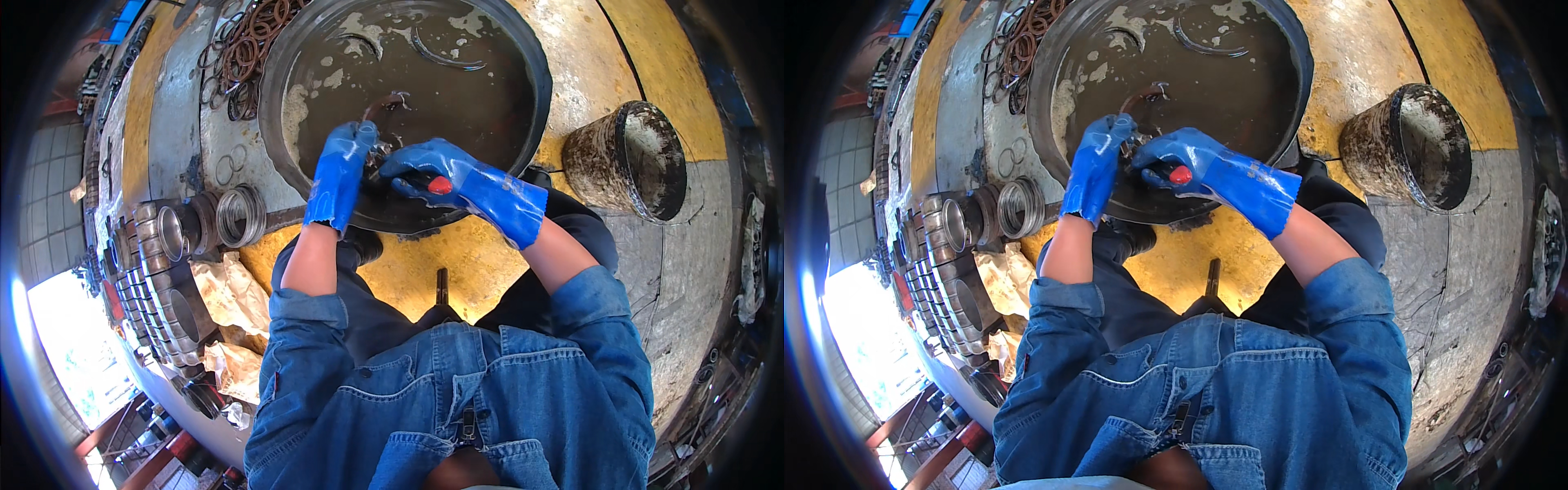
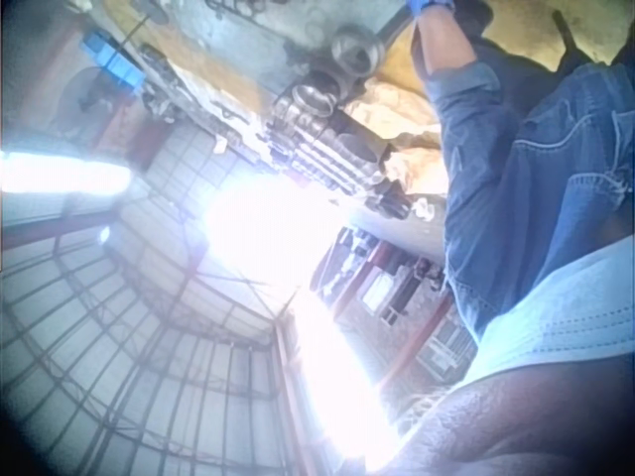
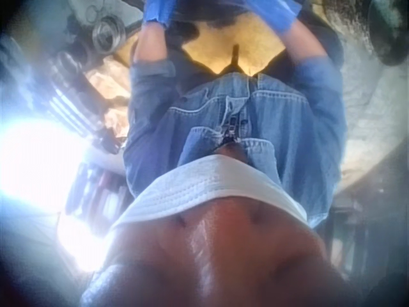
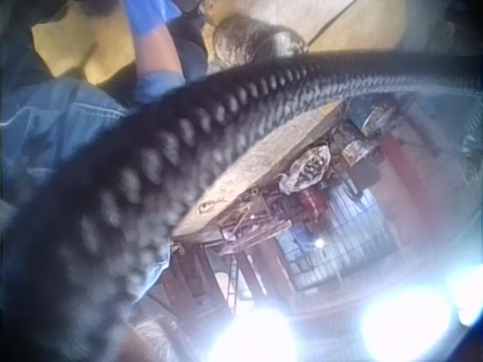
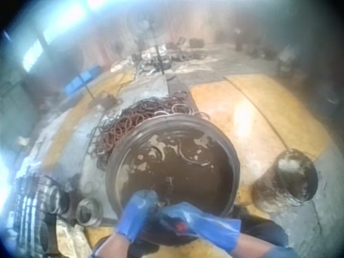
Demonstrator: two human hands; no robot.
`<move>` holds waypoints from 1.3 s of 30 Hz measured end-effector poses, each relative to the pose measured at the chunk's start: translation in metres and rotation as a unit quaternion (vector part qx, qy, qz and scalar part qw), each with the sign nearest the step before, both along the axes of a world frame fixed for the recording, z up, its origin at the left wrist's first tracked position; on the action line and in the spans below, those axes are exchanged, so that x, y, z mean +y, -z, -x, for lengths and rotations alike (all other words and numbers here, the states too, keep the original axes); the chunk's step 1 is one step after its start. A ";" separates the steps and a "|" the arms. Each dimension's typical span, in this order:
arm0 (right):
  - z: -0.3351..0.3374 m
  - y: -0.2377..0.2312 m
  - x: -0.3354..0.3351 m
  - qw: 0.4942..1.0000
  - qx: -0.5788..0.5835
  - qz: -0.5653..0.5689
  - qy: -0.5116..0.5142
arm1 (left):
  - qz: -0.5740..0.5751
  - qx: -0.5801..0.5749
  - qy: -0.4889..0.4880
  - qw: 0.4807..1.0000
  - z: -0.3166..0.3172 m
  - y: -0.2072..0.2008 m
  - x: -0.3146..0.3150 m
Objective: The person cleans metal rings using a brush in a basin of liquid. They scrub each ring individually, turning it over to clean all sides, and move the cleaned items within the basin.
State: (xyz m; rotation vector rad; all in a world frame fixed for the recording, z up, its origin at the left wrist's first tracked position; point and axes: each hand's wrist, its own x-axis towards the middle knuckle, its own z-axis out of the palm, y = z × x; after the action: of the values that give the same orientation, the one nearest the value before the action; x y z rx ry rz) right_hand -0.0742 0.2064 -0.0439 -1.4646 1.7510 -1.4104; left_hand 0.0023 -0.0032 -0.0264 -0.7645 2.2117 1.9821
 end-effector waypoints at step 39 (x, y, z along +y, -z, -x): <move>0.027 -0.021 0.031 0.754 -0.472 -0.132 0.437 | -0.024 0.012 -0.071 0.997 0.008 -0.003 -0.029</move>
State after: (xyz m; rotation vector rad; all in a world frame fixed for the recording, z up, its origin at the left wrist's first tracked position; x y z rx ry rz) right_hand -0.1008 0.2375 -0.0229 0.3916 1.7671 -1.7176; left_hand -0.0053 -0.0318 -0.0238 -0.9218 2.1700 2.1103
